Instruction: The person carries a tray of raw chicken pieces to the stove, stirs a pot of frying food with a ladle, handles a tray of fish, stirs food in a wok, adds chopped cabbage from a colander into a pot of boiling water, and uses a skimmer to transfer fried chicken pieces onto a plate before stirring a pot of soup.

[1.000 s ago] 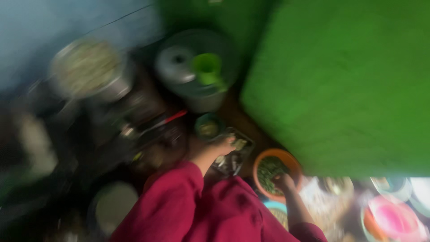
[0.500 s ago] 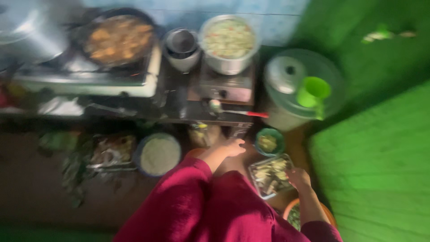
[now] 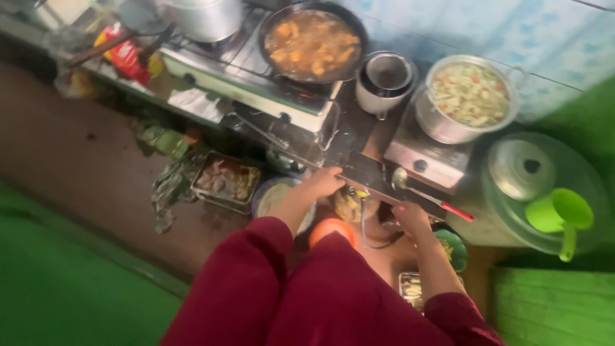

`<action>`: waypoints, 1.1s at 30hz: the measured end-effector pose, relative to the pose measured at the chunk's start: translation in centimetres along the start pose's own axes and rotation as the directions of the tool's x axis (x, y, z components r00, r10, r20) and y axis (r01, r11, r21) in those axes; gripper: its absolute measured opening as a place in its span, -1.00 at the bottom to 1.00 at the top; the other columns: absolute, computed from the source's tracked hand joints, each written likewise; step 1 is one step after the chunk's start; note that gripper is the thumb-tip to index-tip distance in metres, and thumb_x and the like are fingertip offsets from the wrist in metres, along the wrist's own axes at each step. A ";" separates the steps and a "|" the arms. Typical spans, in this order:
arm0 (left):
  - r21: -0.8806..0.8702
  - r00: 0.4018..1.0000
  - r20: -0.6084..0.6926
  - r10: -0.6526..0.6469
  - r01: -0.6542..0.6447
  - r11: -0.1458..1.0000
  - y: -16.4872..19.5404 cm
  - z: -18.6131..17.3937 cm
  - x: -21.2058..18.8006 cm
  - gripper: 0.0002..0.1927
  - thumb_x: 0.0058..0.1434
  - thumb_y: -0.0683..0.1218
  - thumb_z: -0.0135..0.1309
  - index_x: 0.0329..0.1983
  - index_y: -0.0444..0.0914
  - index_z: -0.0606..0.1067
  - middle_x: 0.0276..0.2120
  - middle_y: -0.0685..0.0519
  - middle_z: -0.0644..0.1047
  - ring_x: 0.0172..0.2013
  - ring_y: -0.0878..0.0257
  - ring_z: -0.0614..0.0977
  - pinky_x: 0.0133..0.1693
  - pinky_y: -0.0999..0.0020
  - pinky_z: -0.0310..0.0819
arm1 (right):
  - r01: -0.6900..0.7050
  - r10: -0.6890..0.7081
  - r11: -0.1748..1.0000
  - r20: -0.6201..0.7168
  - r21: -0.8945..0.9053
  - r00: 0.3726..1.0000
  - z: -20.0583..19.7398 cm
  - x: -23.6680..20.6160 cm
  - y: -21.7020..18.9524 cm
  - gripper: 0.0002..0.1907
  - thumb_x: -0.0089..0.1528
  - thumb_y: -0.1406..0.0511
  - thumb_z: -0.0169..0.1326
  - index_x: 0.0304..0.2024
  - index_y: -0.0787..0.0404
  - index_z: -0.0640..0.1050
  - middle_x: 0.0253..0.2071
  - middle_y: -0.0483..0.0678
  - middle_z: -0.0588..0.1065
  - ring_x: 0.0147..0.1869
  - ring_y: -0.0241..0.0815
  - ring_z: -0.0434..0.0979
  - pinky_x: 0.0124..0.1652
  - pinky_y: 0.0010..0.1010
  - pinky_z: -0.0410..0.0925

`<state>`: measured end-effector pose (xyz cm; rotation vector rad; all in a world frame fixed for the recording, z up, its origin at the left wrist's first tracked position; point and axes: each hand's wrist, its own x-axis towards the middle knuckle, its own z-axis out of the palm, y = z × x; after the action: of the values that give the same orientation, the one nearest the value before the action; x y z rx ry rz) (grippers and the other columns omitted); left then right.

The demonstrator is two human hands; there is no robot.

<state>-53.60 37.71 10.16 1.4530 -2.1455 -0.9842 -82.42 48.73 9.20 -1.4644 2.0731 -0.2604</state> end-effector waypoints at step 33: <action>-0.373 0.724 -0.147 -0.674 0.590 0.716 -37.1 -24.0 -21.2 -0.37 0.17 0.14 0.17 0.31 -0.12 0.45 -0.01 -0.13 0.63 -0.03 0.01 0.67 0.02 0.15 0.53 | 0.415 -0.343 0.888 0.315 -0.198 0.885 22.1 7.1 -37.3 -0.62 0.18 0.12 0.10 -0.07 0.18 0.65 -0.06 0.17 0.60 0.06 0.16 0.59 0.07 -0.11 0.41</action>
<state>-5.41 40.52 1.62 2.0753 -1.2129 -1.1760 -41.94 31.86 6.44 -1.9498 1.6299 0.0682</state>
